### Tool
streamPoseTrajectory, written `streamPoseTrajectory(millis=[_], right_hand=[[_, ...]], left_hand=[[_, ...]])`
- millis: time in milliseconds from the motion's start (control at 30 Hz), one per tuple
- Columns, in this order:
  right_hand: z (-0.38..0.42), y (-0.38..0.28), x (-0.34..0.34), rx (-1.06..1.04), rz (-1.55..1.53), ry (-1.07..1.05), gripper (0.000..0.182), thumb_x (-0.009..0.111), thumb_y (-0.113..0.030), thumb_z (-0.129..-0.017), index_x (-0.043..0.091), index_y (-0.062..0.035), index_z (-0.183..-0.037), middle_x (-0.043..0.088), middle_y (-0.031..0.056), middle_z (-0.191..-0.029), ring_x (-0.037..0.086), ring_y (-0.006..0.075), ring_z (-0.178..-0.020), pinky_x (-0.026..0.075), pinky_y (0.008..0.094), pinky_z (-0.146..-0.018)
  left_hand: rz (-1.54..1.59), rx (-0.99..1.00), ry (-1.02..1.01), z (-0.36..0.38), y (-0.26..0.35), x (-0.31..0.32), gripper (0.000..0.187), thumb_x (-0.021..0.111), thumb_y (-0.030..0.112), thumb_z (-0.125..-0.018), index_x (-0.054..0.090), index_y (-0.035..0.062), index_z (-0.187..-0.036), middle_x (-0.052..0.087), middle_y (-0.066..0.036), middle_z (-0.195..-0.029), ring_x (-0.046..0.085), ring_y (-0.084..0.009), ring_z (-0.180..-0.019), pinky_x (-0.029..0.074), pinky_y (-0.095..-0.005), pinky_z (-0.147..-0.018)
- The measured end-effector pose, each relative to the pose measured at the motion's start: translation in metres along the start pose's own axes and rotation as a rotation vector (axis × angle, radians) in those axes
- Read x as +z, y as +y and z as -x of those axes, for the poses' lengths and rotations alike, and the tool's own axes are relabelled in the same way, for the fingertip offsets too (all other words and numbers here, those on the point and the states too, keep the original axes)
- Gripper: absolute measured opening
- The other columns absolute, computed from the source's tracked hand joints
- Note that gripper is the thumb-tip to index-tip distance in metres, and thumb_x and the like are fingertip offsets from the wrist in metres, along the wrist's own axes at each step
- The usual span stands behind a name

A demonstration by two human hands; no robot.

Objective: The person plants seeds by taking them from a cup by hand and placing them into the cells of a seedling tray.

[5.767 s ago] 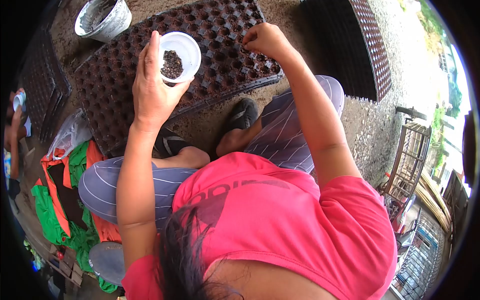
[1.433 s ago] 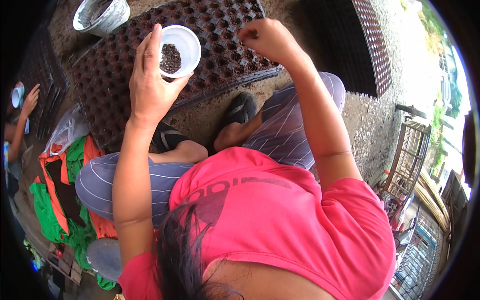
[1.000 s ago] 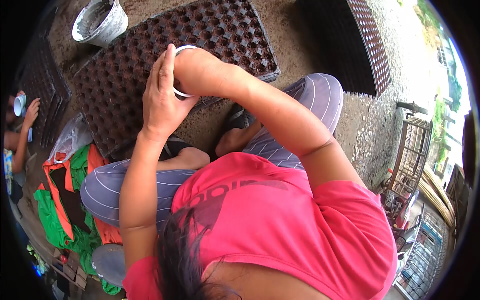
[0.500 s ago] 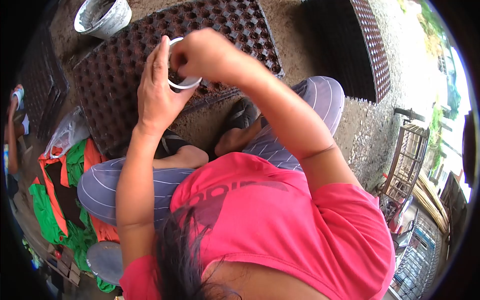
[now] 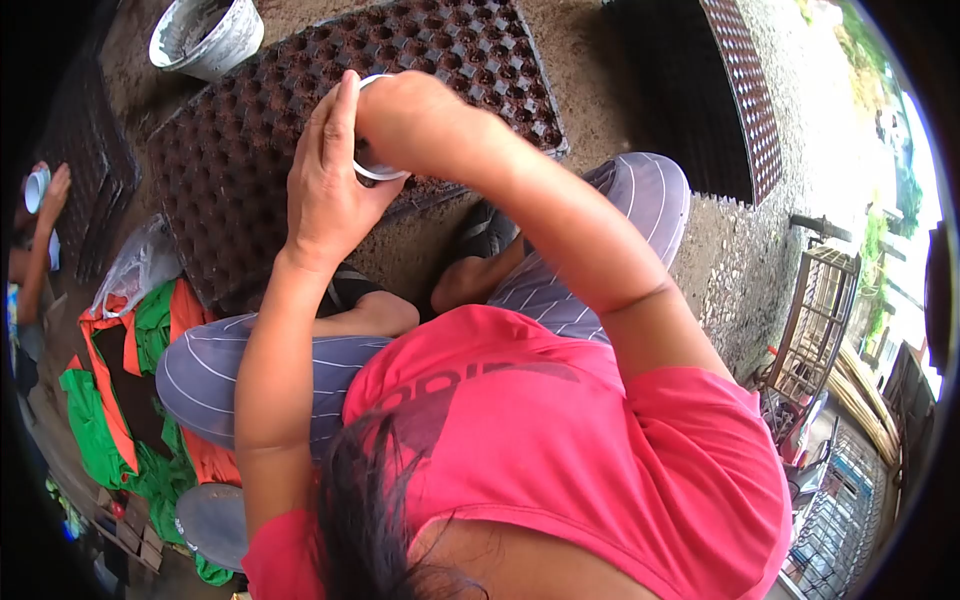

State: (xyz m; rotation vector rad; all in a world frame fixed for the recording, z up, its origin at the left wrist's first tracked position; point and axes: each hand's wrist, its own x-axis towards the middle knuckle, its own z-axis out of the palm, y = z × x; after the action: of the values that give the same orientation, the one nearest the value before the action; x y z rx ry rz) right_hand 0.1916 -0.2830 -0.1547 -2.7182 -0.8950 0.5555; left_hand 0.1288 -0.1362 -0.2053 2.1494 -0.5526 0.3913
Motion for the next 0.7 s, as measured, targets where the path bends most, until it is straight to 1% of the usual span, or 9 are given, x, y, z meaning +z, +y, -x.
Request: streamPoseTrajectory(millis=[67,167,200,233,300,367,433,667,700], right_hand=[[-0.006,0.002,0.026,-0.137,-0.089,0.172,0.012,0.069,-0.008,-0.078,0.073,-0.0025,-0.087,0.074,0.0184,-0.087,0.073,0.0394,-0.082,0.059,0.0455,-0.070],[-0.009,0.002,0.025,-0.122,-0.178,0.121,0.012,0.070,-0.009,-0.078,0.073,-0.0022,-0.087,0.074,0.0190,-0.085,0.072,0.0399,-0.082,0.059,0.0453,-0.070],[-0.007,0.002,0.019,-0.051,-0.188,0.149,0.013,0.070,-0.010,-0.078,0.074,-0.0018,-0.088,0.073,0.0208,-0.084,0.073,0.0369,-0.079,0.059,0.0443,-0.070],[0.001,0.003,0.000,0.036,-0.339,0.064,0.018,0.072,-0.013,-0.078,0.077,-0.0035,-0.092,0.074,0.0191,-0.084,0.074,0.0293,-0.075,0.059,0.0406,-0.069],[0.013,0.028,-0.015,0.171,-0.489,0.092,0.023,0.075,-0.015,-0.076,0.080,-0.0067,-0.097,0.076,0.0141,-0.083,0.074,0.0221,-0.073,0.059,0.0356,-0.068],[0.024,0.076,-0.004,0.105,-0.410,0.272,0.022,0.077,-0.017,-0.076,0.081,-0.0087,-0.096,0.077,0.0089,-0.081,0.074,0.0184,-0.071,0.059,0.0324,-0.069],[0.038,0.106,0.004,0.319,-0.385,0.182,0.018,0.078,-0.018,-0.072,0.082,-0.0107,-0.088,0.077,0.0112,-0.082,0.076,0.0233,-0.078,0.060,0.0370,-0.076],[0.047,0.135,0.033,0.438,-0.357,0.108,0.023,0.078,-0.015,-0.071,0.084,-0.0133,-0.092,0.078,0.0124,-0.084,0.076,0.0265,-0.082,0.061,0.0378,-0.079],[0.046,0.136,0.033,0.407,-0.318,0.121,0.022,0.077,-0.015,-0.073,0.083,-0.0121,-0.093,0.076,0.0101,-0.079,0.075,0.0219,-0.075,0.060,0.0358,-0.073]], left_hand=[[0.011,-0.007,0.013,0.001,0.000,0.000,0.109,0.092,0.014,-0.069,0.033,0.0065,-0.160,0.055,-0.023,-0.143,0.058,-0.0407,-0.129,0.050,-0.0459,-0.108],[0.007,-0.013,0.004,0.005,-0.005,-0.003,0.109,0.092,0.013,-0.068,0.033,0.0066,-0.160,0.055,-0.023,-0.143,0.058,-0.0404,-0.129,0.050,-0.0456,-0.107],[-0.003,-0.026,0.006,0.005,-0.006,-0.004,0.110,0.092,0.012,-0.068,0.032,0.0067,-0.160,0.055,-0.022,-0.143,0.058,-0.0401,-0.129,0.051,-0.0453,-0.107],[-0.013,-0.040,0.010,0.005,-0.007,-0.004,0.110,0.093,0.011,-0.068,0.032,0.0068,-0.160,0.055,-0.022,-0.143,0.058,-0.0398,-0.129,0.051,-0.0450,-0.106],[-0.024,-0.046,0.027,0.006,-0.012,-0.006,0.111,0.093,0.010,-0.068,0.031,0.0076,-0.161,0.055,-0.021,-0.144,0.058,-0.0392,-0.129,0.052,-0.0446,-0.106],[-0.029,-0.061,0.037,0.006,-0.016,-0.011,0.111,0.092,0.007,-0.068,0.030,0.0067,-0.161,0.055,-0.022,-0.145,0.057,-0.0392,-0.131,0.049,-0.0466,-0.110],[-0.022,-0.077,0.043,0.005,-0.018,-0.015,0.112,0.092,0.007,-0.068,0.030,0.0074,-0.161,0.055,-0.022,-0.145,0.057,-0.0389,-0.131,0.049,-0.0464,-0.110],[-0.050,-0.053,0.053,0.003,-0.018,-0.016,0.113,0.093,0.006,-0.067,0.030,0.0079,-0.161,0.055,-0.021,-0.145,0.057,-0.0383,-0.131,0.049,-0.0460,-0.110],[-0.054,-0.049,0.055,0.003,-0.018,-0.016,0.113,0.093,0.005,-0.067,0.031,0.0081,-0.161,0.055,-0.021,-0.145,0.058,-0.0382,-0.131,0.050,-0.0460,-0.110]])
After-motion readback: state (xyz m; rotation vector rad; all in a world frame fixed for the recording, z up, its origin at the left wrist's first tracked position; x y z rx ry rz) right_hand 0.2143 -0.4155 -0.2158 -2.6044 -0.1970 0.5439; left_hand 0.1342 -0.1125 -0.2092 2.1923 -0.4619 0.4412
